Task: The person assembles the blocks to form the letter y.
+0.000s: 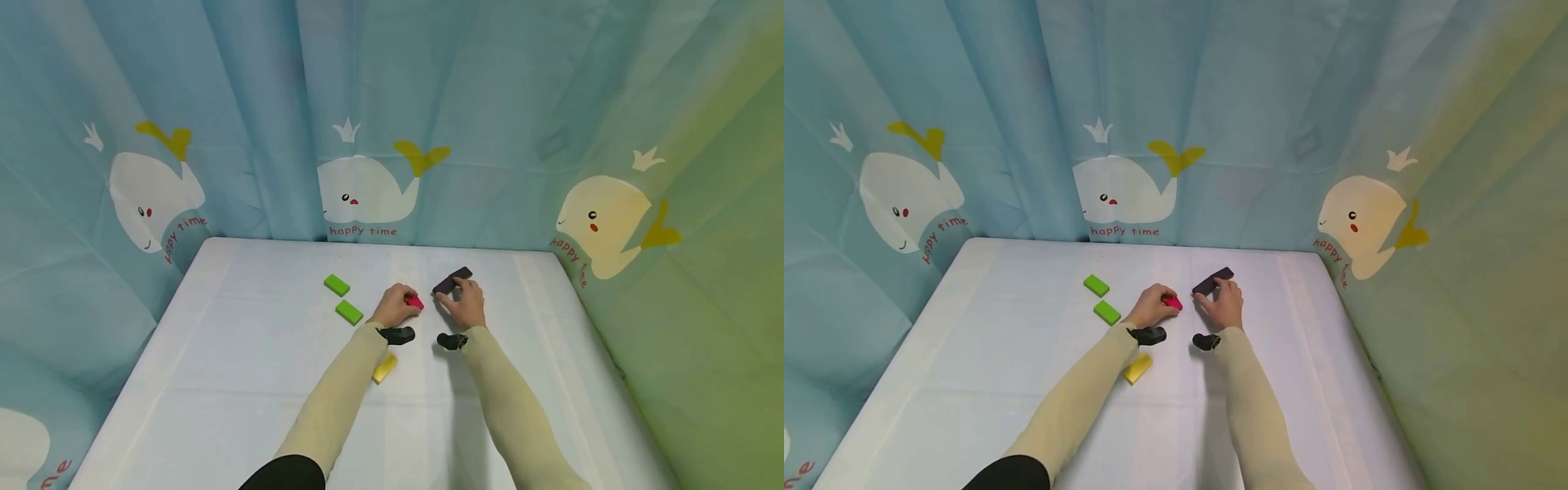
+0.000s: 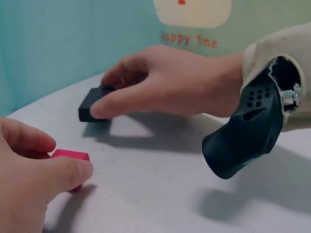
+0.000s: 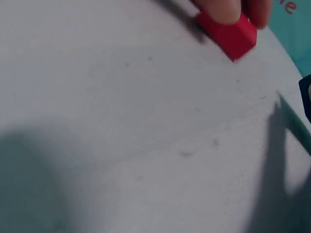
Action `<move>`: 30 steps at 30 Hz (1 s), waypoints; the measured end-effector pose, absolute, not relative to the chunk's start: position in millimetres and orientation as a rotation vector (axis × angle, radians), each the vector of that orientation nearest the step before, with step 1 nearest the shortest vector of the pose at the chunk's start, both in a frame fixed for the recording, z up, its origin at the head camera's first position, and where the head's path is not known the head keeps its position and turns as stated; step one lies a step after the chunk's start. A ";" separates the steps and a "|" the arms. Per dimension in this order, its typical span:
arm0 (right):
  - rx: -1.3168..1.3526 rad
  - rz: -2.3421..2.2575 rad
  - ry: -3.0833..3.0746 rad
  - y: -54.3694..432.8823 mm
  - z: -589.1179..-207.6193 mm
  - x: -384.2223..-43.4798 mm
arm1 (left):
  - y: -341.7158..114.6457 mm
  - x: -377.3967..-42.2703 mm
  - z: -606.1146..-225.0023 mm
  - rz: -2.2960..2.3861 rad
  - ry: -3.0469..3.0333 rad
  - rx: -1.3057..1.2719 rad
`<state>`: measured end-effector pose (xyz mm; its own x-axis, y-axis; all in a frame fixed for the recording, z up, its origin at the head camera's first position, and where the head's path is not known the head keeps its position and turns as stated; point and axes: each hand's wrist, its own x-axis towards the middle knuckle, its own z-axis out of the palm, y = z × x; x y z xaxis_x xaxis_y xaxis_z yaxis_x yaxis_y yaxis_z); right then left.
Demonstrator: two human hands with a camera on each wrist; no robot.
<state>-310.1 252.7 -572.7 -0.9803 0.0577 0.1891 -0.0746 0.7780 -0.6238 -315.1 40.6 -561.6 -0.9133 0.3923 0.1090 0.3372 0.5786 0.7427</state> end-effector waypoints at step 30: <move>0.251 1.030 -2.706 250.6 -577.0 -304.3 | 55.9 -309.6 -556.9 1.305 2.756 0.547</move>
<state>-304.3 250.6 -577.0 -0.9577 -0.0758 0.2776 -0.2412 0.7377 -0.6306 -309.6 55.9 -556.9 -0.9367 0.3326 0.1096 0.2956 0.5831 0.7567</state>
